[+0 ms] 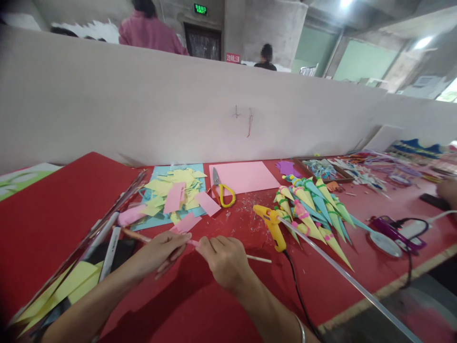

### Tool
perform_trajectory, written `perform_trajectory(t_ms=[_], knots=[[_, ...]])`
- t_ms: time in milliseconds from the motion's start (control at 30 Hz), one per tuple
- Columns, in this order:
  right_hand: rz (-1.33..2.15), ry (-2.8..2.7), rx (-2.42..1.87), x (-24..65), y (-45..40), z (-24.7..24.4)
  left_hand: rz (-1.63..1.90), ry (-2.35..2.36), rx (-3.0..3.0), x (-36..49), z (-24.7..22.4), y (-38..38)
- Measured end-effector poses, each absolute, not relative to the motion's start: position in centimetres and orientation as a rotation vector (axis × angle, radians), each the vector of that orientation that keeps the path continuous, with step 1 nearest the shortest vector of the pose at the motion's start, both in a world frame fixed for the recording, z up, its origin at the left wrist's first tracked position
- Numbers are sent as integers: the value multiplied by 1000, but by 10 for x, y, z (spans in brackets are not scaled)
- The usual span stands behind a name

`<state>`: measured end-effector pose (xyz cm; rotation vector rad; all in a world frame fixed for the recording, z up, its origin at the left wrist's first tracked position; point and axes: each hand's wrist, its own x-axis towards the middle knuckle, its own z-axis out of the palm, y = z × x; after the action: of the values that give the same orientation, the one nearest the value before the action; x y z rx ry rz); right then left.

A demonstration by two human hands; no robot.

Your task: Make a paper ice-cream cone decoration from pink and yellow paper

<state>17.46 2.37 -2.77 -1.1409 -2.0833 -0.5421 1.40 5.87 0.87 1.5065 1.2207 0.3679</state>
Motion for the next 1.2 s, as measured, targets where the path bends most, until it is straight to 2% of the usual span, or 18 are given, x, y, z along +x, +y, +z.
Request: perform_trajectory(t_ms=[733, 967, 1200], knots=[[-308, -2186, -1029, 161, 16, -37, 262, 1260, 1508, -13, -2, 32], [-33, -2312, -1094, 162, 20, -41, 319, 1291, 1869, -22, 8, 35], [240, -2374, -1168, 164, 20, -37, 233, 1280, 2303, -39, 20, 38]])
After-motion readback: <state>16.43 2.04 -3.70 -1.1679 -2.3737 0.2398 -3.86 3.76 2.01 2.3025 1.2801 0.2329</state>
